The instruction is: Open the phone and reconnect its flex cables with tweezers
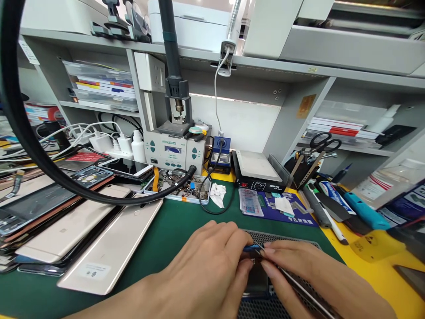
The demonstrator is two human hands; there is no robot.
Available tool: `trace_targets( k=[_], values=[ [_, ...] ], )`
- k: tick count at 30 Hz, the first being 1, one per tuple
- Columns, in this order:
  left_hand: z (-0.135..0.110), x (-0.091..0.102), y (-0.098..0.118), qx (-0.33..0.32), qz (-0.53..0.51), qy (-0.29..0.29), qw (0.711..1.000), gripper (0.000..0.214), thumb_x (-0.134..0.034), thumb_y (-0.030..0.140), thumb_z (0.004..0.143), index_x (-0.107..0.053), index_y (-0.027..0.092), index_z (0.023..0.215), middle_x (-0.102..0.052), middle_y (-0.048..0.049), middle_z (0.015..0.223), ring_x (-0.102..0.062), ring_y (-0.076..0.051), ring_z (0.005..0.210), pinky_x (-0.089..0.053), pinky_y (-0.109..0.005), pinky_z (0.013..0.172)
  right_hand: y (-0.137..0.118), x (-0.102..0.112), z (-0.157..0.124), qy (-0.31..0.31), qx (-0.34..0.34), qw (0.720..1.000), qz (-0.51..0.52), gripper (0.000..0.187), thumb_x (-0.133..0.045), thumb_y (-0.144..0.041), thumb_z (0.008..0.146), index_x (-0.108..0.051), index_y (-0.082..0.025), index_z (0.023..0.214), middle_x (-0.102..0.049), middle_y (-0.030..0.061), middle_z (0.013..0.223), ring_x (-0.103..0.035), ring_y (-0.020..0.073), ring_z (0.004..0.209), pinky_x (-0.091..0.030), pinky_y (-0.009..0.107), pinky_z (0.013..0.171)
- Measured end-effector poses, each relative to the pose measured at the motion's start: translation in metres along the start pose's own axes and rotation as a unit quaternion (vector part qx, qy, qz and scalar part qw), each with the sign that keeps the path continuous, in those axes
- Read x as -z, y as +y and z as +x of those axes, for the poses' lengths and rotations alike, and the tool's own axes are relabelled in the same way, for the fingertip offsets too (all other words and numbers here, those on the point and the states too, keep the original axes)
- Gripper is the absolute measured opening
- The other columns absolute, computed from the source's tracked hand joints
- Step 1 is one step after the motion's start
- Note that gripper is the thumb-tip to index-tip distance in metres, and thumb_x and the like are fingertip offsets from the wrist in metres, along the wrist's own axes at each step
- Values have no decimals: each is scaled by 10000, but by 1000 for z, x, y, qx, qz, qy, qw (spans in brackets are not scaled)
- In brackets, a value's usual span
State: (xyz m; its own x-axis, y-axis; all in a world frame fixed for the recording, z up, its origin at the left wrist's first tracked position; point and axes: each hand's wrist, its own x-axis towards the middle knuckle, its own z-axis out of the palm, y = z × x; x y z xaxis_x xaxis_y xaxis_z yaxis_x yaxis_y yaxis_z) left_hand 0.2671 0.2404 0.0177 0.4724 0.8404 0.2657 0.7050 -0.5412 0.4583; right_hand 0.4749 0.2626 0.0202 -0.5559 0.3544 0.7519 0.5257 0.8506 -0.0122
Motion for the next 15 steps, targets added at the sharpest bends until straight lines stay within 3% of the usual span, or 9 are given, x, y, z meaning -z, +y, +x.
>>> trace_targets(
  k=[9,15],
  values=[
    [0,1,-1,-19,20,-4,1000,185,-408,229,990,-591,202,1004,-613,-42,944,-576,-211,847,-498,-407,837,-2,0,5,22,24,999,-38,213,-553,-233,974,-737,-221,867,-786,-9,794,-740,124,689,-590,177,794],
    [1,3,-2,-21,23,-21,999,155,-439,209,970,-592,204,948,-583,-36,902,-556,-196,804,-479,-371,775,-2,0,-6,-1,-25,1000,-6,111,-595,-231,943,-683,-221,1009,-779,12,895,-742,162,757,-609,245,779]
  ],
)
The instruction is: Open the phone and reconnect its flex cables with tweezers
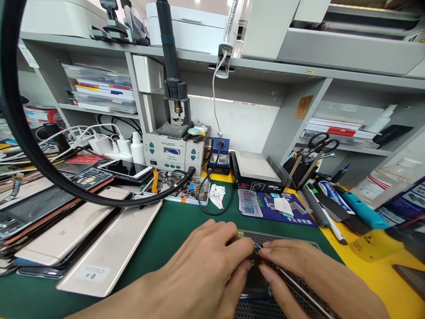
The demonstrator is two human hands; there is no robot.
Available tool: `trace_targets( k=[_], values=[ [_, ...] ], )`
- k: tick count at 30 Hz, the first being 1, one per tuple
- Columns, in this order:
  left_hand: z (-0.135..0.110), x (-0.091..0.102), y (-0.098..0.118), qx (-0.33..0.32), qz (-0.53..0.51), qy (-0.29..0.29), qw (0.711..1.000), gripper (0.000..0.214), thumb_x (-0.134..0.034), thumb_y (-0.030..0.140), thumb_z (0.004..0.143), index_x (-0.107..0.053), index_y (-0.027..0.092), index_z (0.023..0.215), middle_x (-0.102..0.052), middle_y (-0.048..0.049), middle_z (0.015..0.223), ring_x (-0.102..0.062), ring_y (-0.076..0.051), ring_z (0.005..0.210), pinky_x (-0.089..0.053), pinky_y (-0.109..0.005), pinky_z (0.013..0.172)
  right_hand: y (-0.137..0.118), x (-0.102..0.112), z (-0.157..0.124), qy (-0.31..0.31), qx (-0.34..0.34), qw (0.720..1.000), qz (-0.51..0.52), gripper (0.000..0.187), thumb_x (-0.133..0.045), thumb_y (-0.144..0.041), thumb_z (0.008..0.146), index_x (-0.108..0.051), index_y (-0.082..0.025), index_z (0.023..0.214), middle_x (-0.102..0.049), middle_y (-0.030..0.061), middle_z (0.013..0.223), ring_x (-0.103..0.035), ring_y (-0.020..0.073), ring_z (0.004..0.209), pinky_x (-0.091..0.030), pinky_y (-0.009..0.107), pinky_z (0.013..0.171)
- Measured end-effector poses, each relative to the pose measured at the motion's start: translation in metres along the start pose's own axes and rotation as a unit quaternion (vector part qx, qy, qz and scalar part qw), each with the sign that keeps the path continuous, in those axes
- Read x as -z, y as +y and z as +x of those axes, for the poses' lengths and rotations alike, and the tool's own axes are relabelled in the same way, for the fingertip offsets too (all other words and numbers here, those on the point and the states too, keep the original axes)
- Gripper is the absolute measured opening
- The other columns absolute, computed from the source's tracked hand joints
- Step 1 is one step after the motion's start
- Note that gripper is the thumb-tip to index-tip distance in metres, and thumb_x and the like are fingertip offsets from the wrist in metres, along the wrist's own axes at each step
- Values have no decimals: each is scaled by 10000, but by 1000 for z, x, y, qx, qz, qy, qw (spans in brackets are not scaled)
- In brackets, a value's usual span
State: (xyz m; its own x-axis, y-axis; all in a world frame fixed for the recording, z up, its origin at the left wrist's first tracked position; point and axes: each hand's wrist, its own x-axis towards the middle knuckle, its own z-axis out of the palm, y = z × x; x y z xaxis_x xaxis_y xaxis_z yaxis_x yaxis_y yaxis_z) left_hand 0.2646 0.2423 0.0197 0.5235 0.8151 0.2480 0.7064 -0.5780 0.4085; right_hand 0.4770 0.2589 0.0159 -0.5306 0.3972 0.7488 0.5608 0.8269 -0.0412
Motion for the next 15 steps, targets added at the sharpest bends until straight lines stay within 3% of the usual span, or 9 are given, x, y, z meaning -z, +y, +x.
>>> trace_targets(
  k=[4,7,15],
  values=[
    [0,2,1,4,-10,-2,1000,167,-427,203,974,-591,196,1003,-588,-43,931,-553,-208,831,-473,-383,793,-3,-1,-8,-2,-53,999,4,190,-607,-196,916,-633,-247,1097,-767,8,977,-741,186,832,-613,288,819],
    [-1,2,1,10,-20,6,1000,170,-426,210,981,-579,190,1053,-600,-52,967,-553,-216,856,-465,-387,791,-4,0,-7,-6,-56,998,16,227,-620,-190,903,-631,-252,1121,-760,0,1007,-737,175,858,-608,273,840],
    [0,-1,-2,15,-30,12,999,145,-428,220,979,-557,201,1042,-597,-41,952,-556,-220,844,-447,-390,771,-2,5,-3,-12,-81,996,36,171,-641,-214,901,-650,-259,1066,-768,-21,992,-736,137,853,-596,223,864]
  ],
)
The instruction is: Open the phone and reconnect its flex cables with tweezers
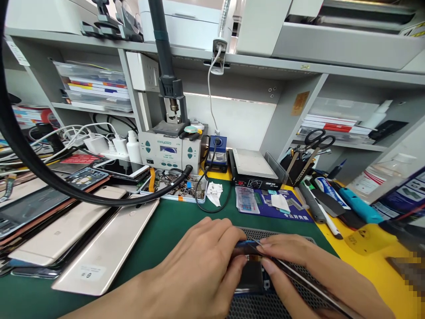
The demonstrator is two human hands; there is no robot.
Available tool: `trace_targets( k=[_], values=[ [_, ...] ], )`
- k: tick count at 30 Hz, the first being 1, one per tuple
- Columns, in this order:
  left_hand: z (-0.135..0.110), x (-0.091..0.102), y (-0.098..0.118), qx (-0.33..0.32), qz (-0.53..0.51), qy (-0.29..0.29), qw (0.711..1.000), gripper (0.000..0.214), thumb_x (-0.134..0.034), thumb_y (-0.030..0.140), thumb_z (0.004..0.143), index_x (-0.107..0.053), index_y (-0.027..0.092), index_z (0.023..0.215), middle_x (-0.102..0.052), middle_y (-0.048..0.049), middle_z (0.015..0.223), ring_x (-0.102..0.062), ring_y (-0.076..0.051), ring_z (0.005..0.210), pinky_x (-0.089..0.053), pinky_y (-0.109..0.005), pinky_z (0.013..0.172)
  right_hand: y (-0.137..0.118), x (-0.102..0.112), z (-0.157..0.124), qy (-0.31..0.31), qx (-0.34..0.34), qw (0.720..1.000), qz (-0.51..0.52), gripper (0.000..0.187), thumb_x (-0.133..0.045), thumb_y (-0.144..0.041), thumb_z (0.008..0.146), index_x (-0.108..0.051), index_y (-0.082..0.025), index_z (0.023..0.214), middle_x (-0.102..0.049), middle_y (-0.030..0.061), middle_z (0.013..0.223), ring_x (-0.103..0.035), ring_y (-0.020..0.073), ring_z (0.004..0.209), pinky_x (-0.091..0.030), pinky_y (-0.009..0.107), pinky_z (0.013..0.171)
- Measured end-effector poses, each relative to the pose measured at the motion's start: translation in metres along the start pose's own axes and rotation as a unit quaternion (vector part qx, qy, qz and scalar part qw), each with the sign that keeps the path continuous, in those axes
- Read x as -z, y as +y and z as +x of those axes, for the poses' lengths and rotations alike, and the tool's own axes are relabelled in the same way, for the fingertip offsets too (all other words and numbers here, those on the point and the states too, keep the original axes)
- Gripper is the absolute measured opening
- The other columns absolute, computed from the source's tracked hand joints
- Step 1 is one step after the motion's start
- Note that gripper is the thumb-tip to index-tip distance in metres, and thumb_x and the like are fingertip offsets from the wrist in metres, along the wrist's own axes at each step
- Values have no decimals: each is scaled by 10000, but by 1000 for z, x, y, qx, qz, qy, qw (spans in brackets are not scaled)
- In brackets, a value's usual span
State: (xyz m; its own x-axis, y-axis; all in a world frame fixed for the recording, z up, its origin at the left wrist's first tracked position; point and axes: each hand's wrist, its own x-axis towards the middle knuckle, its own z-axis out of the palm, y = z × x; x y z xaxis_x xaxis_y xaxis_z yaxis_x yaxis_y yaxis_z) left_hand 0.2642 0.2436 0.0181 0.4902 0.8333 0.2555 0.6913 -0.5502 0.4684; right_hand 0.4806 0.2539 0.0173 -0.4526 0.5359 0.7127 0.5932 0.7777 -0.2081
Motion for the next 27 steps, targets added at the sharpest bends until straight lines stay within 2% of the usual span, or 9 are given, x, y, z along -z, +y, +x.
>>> trace_targets(
  k=[9,14,18,22,27],
  values=[
    [-4,0,1,7,-13,3,1000,172,-456,224,966,-537,204,1117,-616,-48,1004,-589,-237,924,-465,-431,886,-3,-1,6,-26,12,1000,5,153,-600,-202,913,-648,-251,1050,-765,1,977,-745,163,845,-622,267,826],
    [-3,-1,0,6,-10,7,1000,180,-451,216,965,-530,204,1127,-616,-48,987,-592,-240,914,-473,-430,865,-4,-1,3,-25,18,1000,-3,182,-629,-224,902,-665,-237,1079,-764,26,1007,-744,186,840,-625,285,799],
    [-3,-2,-1,5,-9,7,1000,168,-455,221,966,-533,200,1113,-615,-51,1002,-587,-240,923,-474,-426,861,0,-3,-5,-22,29,999,-36,237,-644,-240,905,-670,-247,1140,-763,23,1042,-744,209,878,-618,323,835],
    [-2,0,0,2,-7,0,1000,131,-440,218,971,-549,191,1039,-604,-52,977,-576,-226,888,-472,-404,824,2,-4,-6,-39,40,998,-42,223,-651,-229,904,-679,-258,1123,-766,-2,1037,-742,192,883,-611,300,838],
    [-1,2,1,-14,-5,-2,1000,144,-434,182,972,-574,202,998,-579,-38,944,-548,-196,848,-456,-361,789,2,-4,-4,-29,45,997,-47,232,-645,-232,906,-672,-250,1136,-767,5,1038,-745,197,887,-609,305,846]
  ],
)
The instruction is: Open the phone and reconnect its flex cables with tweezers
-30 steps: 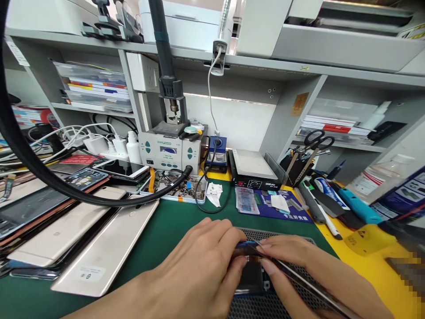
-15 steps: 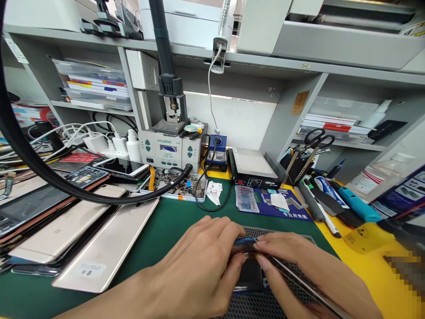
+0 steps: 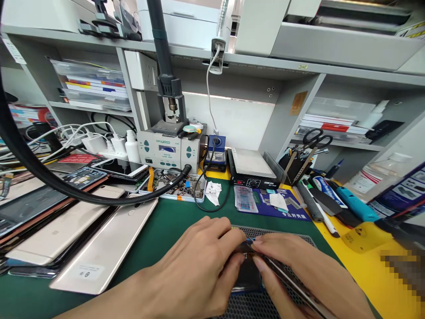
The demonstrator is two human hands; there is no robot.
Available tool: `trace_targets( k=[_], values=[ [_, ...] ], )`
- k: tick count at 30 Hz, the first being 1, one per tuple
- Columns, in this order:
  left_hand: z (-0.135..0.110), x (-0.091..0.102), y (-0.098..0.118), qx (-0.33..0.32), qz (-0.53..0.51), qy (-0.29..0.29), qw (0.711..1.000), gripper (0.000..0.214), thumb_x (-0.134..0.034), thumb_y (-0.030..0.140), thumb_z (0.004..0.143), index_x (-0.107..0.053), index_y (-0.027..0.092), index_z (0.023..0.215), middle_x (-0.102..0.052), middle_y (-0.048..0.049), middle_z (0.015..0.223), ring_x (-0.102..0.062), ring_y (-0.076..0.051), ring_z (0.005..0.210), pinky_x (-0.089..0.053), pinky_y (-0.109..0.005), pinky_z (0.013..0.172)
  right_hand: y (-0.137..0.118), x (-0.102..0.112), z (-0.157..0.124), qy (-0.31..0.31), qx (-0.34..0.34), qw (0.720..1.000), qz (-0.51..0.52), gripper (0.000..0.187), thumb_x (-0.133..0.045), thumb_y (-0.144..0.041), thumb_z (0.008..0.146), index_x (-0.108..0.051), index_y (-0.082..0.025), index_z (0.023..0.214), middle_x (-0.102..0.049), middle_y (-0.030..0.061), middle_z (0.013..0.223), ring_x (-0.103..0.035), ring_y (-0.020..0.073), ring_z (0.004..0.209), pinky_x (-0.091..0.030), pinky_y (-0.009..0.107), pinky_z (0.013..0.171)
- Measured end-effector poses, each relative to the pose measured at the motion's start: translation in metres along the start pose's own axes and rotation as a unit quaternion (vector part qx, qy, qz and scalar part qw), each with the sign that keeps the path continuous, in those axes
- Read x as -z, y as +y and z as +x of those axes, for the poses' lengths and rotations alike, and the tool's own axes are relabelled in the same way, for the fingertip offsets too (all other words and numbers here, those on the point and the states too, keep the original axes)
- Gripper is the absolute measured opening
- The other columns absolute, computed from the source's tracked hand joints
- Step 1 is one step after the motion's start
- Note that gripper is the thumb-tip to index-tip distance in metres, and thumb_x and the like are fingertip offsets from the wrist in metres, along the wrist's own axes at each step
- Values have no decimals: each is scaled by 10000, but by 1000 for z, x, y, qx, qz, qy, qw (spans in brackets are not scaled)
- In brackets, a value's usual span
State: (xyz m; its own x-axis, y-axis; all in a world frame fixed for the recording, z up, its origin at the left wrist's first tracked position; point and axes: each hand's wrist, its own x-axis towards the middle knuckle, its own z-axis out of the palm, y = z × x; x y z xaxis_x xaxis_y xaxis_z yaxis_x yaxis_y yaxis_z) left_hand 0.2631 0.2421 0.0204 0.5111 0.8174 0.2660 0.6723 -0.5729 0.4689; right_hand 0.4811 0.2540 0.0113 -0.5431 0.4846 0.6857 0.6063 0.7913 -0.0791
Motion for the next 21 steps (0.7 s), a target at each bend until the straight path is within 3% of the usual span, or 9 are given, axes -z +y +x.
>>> trace_targets(
  k=[9,16,21],
  values=[
    [1,0,0,-5,-20,6,1000,176,-446,182,973,-580,200,1086,-587,-33,963,-548,-193,865,-450,-349,796,-1,1,-1,-15,5,1000,27,259,-637,-193,913,-641,-233,1169,-757,17,1053,-732,180,890,-603,285,840],
    [0,1,-1,-11,-25,0,1000,199,-424,182,990,-586,205,1105,-588,-31,958,-547,-192,860,-446,-351,809,-6,1,4,21,0,999,31,218,-624,-196,909,-646,-230,1123,-763,6,1001,-732,157,842,-596,258,847],
    [0,1,-1,-5,-19,-5,1000,188,-426,201,996,-569,205,1118,-593,-39,984,-537,-206,880,-447,-359,810,-14,4,10,80,-97,992,21,108,-595,-253,926,-660,-289,1004,-767,-27,916,-729,162,767,-603,278,802]
  ],
)
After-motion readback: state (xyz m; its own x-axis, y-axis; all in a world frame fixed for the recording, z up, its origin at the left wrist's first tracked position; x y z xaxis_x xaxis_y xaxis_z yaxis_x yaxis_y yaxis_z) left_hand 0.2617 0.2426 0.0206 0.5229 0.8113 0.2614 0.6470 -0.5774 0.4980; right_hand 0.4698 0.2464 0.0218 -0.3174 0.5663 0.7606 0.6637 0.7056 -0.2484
